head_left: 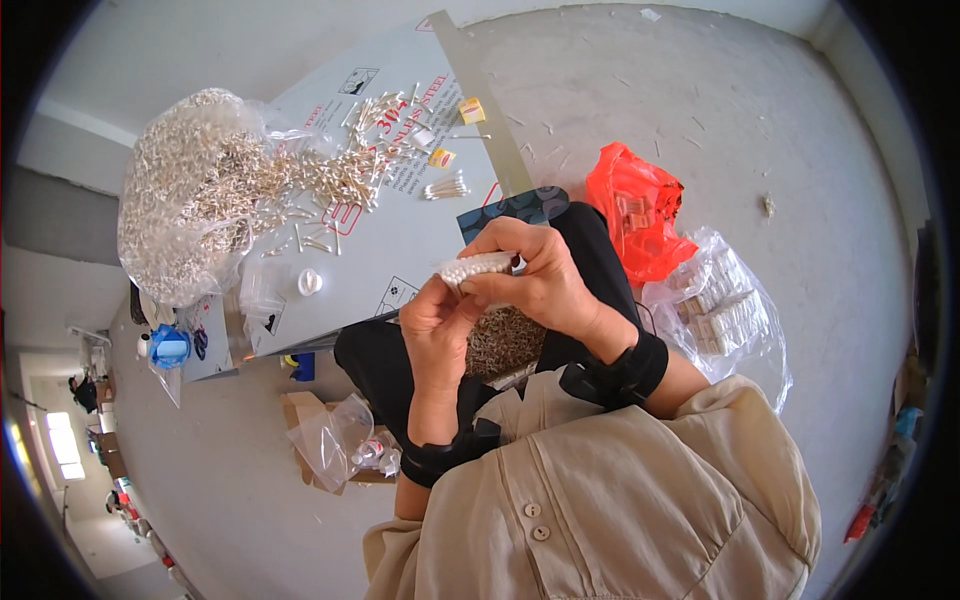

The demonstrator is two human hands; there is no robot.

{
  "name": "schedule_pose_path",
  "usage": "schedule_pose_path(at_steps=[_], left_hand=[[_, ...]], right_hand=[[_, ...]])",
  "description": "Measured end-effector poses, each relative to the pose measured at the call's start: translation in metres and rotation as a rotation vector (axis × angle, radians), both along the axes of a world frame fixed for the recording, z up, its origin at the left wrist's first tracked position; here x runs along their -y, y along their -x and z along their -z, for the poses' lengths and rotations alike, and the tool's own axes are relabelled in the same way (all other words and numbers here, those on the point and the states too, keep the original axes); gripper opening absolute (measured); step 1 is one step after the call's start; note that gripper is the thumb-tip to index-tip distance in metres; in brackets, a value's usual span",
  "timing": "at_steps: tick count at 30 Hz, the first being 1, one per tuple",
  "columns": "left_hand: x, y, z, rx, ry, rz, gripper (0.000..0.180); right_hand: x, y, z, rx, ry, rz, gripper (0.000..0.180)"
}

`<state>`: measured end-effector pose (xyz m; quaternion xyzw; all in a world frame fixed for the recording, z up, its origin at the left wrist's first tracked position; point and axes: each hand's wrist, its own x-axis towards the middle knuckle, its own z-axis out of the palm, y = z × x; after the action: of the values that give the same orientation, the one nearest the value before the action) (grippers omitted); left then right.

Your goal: Packaging cotton swabs into small plastic bags.

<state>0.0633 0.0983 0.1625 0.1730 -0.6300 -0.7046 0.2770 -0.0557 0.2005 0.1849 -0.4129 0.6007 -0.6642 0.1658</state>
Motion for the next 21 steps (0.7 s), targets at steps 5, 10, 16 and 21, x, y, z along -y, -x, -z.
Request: schedule_pose_path(at_steps=[5, 10, 16, 21], left_hand=[[0.006, -0.001, -0.006, -0.220, -0.028, -0.037, 0.026], [0.010, 0.000, -0.028, -0.162, 0.402, -0.084, 0.030], [0.012, -0.006, -0.058, -0.178, 0.755, -0.094, 0.033], [0.011, -0.008, -0.059, -0.197, 0.940, -0.125, 0.033]], right_hand=[[-0.007, 0.007, -0.001, 0.157, 0.182, -0.196, 0.026], [-0.015, 0.009, -0.004, -0.166, 0.179, -0.083, 0.033], [-0.018, 0.000, -0.016, -0.409, 0.190, 0.041, 0.036], [-0.019, 0.000, -0.016, -0.437, 0.222, 0.045, 0.036]])
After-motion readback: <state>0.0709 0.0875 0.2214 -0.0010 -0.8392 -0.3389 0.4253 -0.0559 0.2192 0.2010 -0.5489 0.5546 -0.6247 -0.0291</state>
